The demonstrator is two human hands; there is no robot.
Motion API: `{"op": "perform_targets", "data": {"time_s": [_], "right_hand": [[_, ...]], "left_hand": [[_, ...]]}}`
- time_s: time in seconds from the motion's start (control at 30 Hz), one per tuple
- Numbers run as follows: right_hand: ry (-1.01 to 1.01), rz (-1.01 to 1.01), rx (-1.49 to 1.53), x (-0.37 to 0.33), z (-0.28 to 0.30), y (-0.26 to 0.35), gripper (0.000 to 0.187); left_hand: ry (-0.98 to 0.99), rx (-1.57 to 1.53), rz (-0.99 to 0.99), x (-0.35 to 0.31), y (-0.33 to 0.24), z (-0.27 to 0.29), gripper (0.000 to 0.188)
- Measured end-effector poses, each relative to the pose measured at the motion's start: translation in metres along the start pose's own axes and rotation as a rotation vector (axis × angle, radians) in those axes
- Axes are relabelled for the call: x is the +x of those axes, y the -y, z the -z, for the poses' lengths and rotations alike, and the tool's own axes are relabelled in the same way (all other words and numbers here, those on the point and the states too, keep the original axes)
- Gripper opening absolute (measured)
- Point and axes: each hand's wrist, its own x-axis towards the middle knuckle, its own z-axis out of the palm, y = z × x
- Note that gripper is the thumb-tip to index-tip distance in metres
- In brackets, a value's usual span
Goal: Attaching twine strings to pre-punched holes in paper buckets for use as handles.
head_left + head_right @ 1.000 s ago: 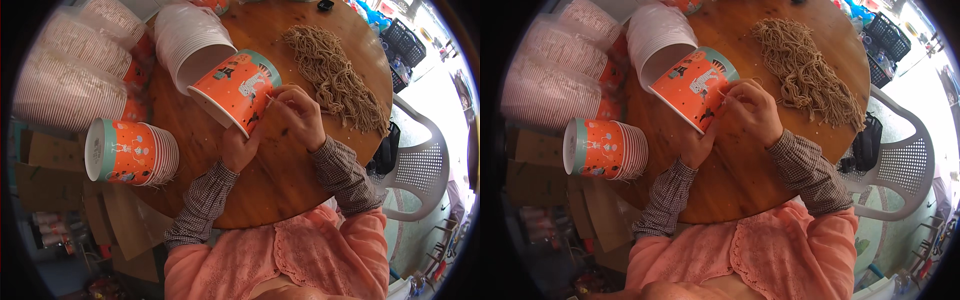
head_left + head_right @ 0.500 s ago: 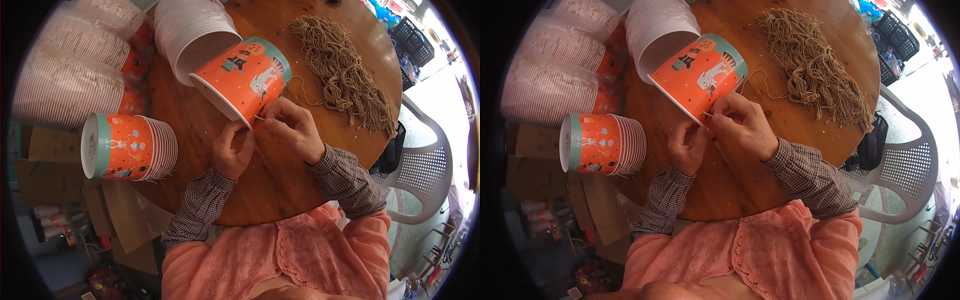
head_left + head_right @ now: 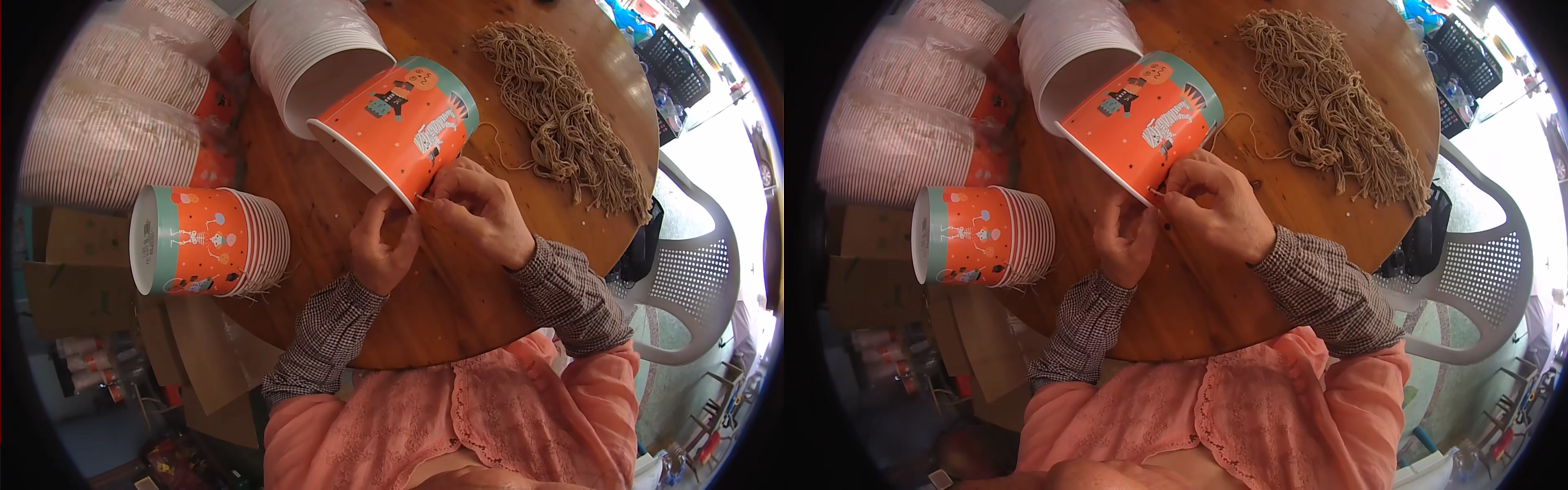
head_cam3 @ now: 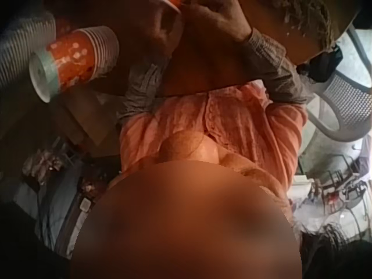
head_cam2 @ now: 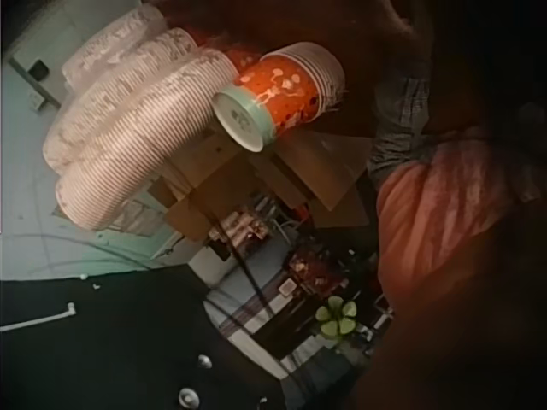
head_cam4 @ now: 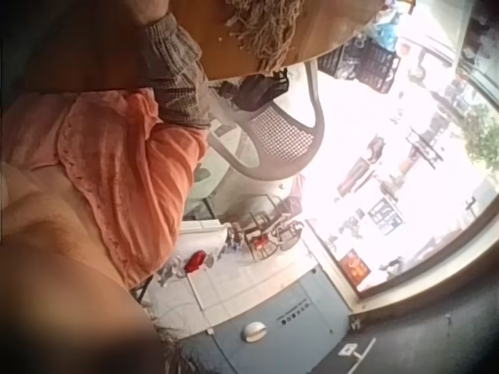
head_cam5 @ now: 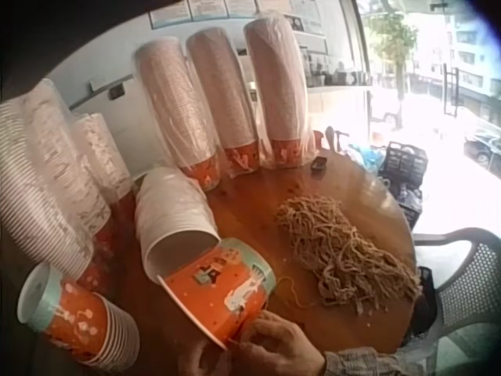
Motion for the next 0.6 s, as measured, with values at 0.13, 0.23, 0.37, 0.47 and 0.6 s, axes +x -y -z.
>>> {"op": "perform_targets", "data": {"time_s": [0.13, 0.23, 0.37, 0.47, 0.6], "right_hand": [[-0.012, 0.024, -0.071, 0.000, -0.003, 0.002, 0.013], [-0.051, 0.018, -0.076, -0.001, -0.008, 0.001, 0.014], [-0.102, 0.027, -0.159, -0.002, -0.012, 0.002, 0.013], [-0.104, 0.063, -0.218, -0.002, -0.013, 0.004, 0.013], [-0.080, 0.095, -0.301, -0.002, -0.014, 0.003, 0.013]], "left_hand": [[-0.010, -0.020, -0.036, -0.001, 0.006, -0.001, 0.040], [0.009, -0.010, -0.076, 0.002, 0.005, -0.001, 0.036], [0.015, -0.068, -0.086, 0.003, 0.005, -0.003, 0.025], [-0.013, 0.058, -0.217, 0.009, -0.002, 0.000, 0.017], [-0.043, 0.089, -0.122, 0.007, -0.002, 0.000, 0.011]]}}
